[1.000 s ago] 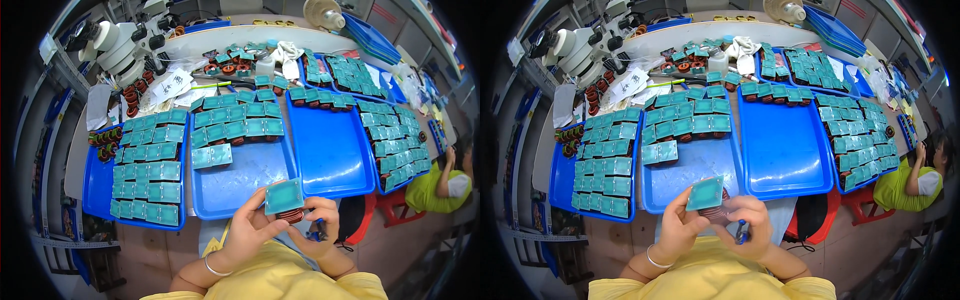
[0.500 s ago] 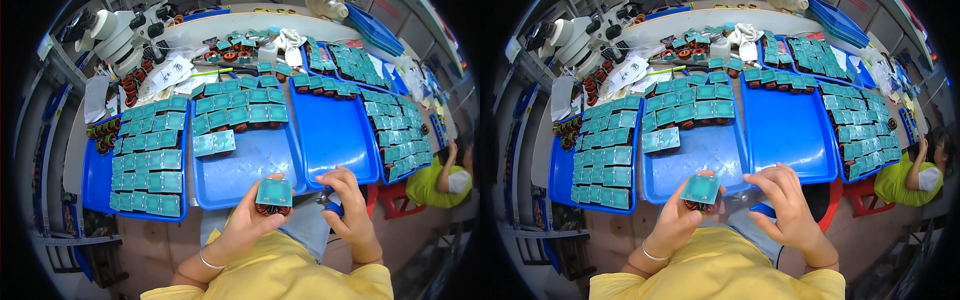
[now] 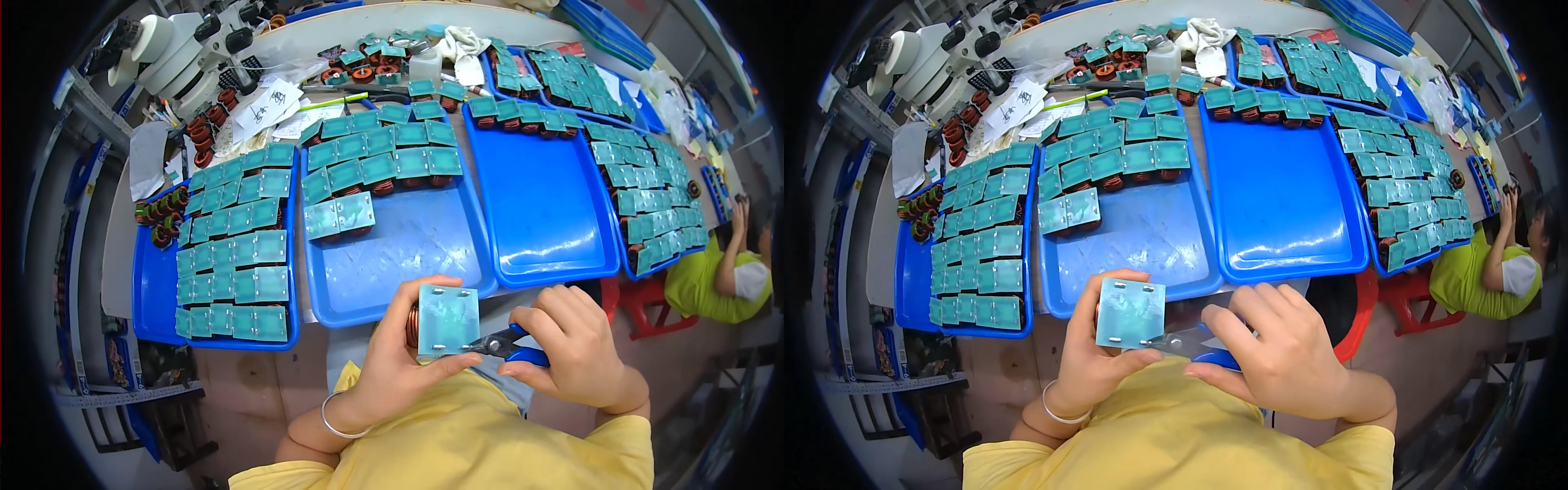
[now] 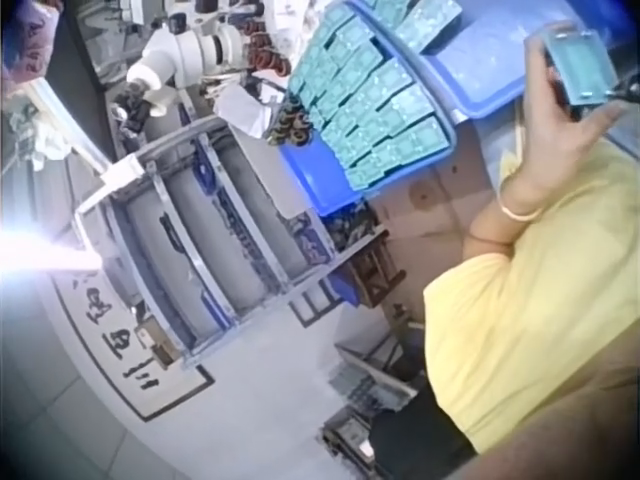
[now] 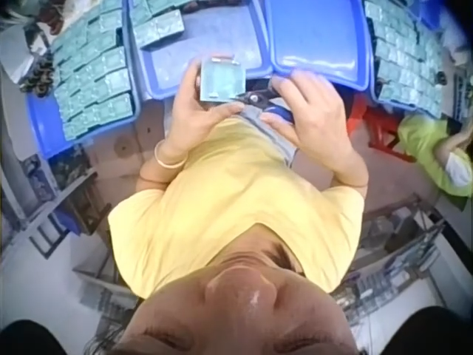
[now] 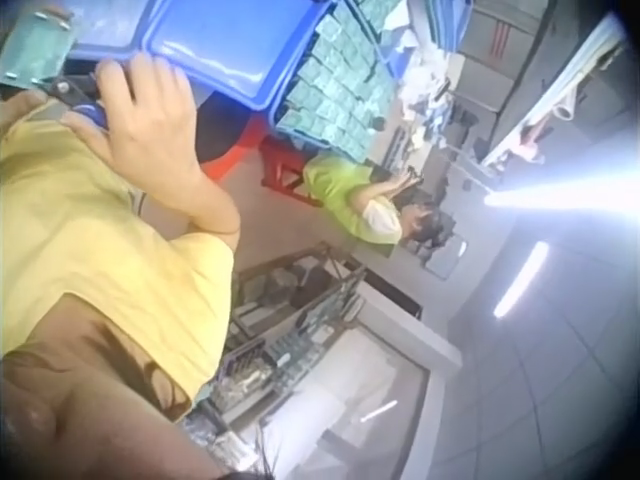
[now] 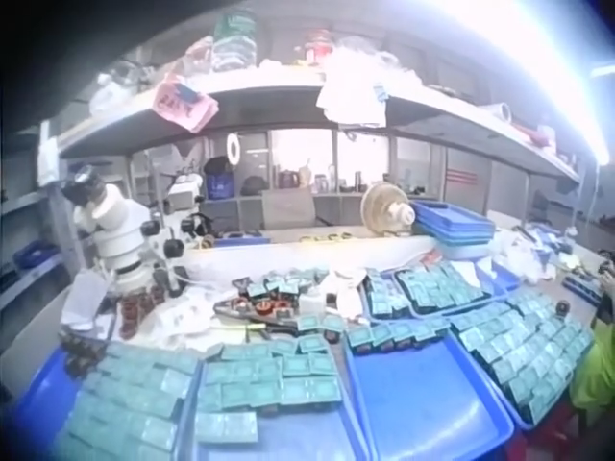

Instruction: Trimming excess wire leads from inductor components using side cutters at a workbench.

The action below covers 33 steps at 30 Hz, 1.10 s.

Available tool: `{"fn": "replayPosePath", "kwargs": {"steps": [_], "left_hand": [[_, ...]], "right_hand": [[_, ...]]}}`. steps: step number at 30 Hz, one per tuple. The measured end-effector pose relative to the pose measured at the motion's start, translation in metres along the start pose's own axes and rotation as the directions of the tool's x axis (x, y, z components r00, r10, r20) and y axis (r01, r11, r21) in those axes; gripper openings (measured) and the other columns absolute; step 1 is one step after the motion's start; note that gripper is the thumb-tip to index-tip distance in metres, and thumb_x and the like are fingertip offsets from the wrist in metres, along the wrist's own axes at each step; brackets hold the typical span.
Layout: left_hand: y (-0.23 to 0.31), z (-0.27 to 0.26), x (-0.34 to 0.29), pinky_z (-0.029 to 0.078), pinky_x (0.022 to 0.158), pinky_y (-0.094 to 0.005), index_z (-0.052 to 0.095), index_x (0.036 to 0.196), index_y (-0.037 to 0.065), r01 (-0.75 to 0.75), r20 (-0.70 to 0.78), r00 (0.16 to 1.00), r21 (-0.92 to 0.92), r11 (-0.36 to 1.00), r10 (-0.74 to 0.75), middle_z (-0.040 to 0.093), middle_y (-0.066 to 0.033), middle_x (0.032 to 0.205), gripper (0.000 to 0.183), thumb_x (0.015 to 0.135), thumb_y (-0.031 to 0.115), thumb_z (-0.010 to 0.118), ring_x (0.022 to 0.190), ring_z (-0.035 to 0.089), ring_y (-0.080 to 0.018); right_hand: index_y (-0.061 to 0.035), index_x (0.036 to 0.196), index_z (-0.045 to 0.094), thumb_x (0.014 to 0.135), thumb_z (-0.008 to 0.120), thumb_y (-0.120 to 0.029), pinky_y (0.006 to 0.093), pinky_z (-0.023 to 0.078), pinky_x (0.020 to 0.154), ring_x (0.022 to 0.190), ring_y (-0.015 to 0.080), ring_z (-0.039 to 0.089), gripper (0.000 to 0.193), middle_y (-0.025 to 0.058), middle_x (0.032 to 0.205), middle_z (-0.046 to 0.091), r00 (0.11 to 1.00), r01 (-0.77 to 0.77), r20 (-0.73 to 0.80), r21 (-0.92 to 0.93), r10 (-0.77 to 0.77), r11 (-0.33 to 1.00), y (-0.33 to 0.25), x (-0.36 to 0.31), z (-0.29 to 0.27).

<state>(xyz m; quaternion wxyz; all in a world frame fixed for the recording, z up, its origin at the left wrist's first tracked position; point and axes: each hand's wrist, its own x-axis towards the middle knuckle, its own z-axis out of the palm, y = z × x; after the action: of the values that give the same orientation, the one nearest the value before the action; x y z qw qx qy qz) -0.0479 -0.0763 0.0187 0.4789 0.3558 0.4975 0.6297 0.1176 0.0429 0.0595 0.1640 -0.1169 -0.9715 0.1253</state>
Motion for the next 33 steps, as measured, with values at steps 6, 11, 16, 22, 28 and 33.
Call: {"fn": "replayPosePath", "kwargs": {"steps": [6,11,16,22,28,33], "left_hand": [[0.003,-0.004,-0.001,0.044,0.081,-0.0247,0.041,0.120,0.003,-0.131,0.049,0.991,0.261,0.956,0.123,0.049,-0.0064,0.110,0.070,0.064,0.014,0.082,0.097,0.051,-0.0124],[0.005,-0.005,-0.002,0.043,0.085,-0.0278,0.041,0.120,0.003,-0.227,0.116,0.973,0.364,0.903,0.198,0.046,-0.0098,0.115,0.072,0.061,0.013,0.083,0.102,0.049,-0.0167],[0.009,-0.002,-0.001,0.041,0.088,-0.0299,0.042,0.119,0.003,-0.329,0.169,0.944,0.479,0.814,0.283,0.047,-0.0110,0.112,0.074,0.060,0.015,0.084,0.101,0.050,-0.0197],[0.010,0.001,0.000,0.042,0.084,-0.0283,0.042,0.119,0.004,-0.320,0.188,0.947,0.550,0.771,0.259,0.048,-0.0094,0.110,0.072,0.061,0.016,0.083,0.097,0.051,-0.0178],[0.006,0.005,-0.003,0.042,0.086,-0.0336,0.038,0.124,0.002,-0.003,0.170,0.984,0.346,0.938,-0.059,0.046,-0.0147,0.113,0.067,0.071,0.018,0.076,0.102,0.050,-0.0271],[0.005,0.008,-0.005,0.040,0.090,-0.0345,0.035,0.125,0.001,0.002,0.218,0.973,0.325,0.946,-0.077,0.044,-0.0152,0.116,0.067,0.073,0.019,0.074,0.105,0.048,-0.0280]], "right_hand": [[-0.0002,0.085,0.055,0.075,0.062,-0.048,0.0336,0.033,0.054,0.059,0.0237,0.042,0.049,0.0079,0.070,0.042,1.000,0.011,0.003,-0.034,-0.010,0.999,-0.002,-0.005,-0.003],[0.0000,0.085,0.056,0.075,0.062,-0.049,0.0332,0.032,0.054,0.058,0.0229,0.040,0.050,0.0072,0.069,0.041,0.999,0.021,0.025,-0.032,-0.020,0.999,-0.003,-0.006,-0.008],[0.0006,0.084,0.056,0.074,0.062,-0.048,0.0330,0.032,0.053,0.057,0.0226,0.039,0.050,0.0067,0.067,0.040,0.998,0.057,0.016,-0.064,-0.056,0.996,-0.003,-0.008,-0.010],[0.0010,0.083,0.055,0.073,0.065,-0.044,0.0340,0.035,0.052,0.057,0.0241,0.043,0.047,0.0084,0.066,0.041,0.999,0.048,0.003,0.005,-0.048,0.999,0.003,-0.018,0.003],[-0.0043,0.084,0.056,0.071,0.068,-0.040,0.0324,0.036,0.053,0.060,0.0227,0.048,0.040,0.0065,0.070,0.045,0.999,0.010,-0.045,0.169,-0.003,0.985,0.010,-0.024,0.012],[-0.0047,0.086,0.056,0.070,0.068,-0.041,0.0325,0.036,0.054,0.060,0.0230,0.046,0.041,0.0069,0.071,0.044,0.999,0.010,-0.046,0.124,-0.004,0.992,0.004,-0.020,0.006]]}}
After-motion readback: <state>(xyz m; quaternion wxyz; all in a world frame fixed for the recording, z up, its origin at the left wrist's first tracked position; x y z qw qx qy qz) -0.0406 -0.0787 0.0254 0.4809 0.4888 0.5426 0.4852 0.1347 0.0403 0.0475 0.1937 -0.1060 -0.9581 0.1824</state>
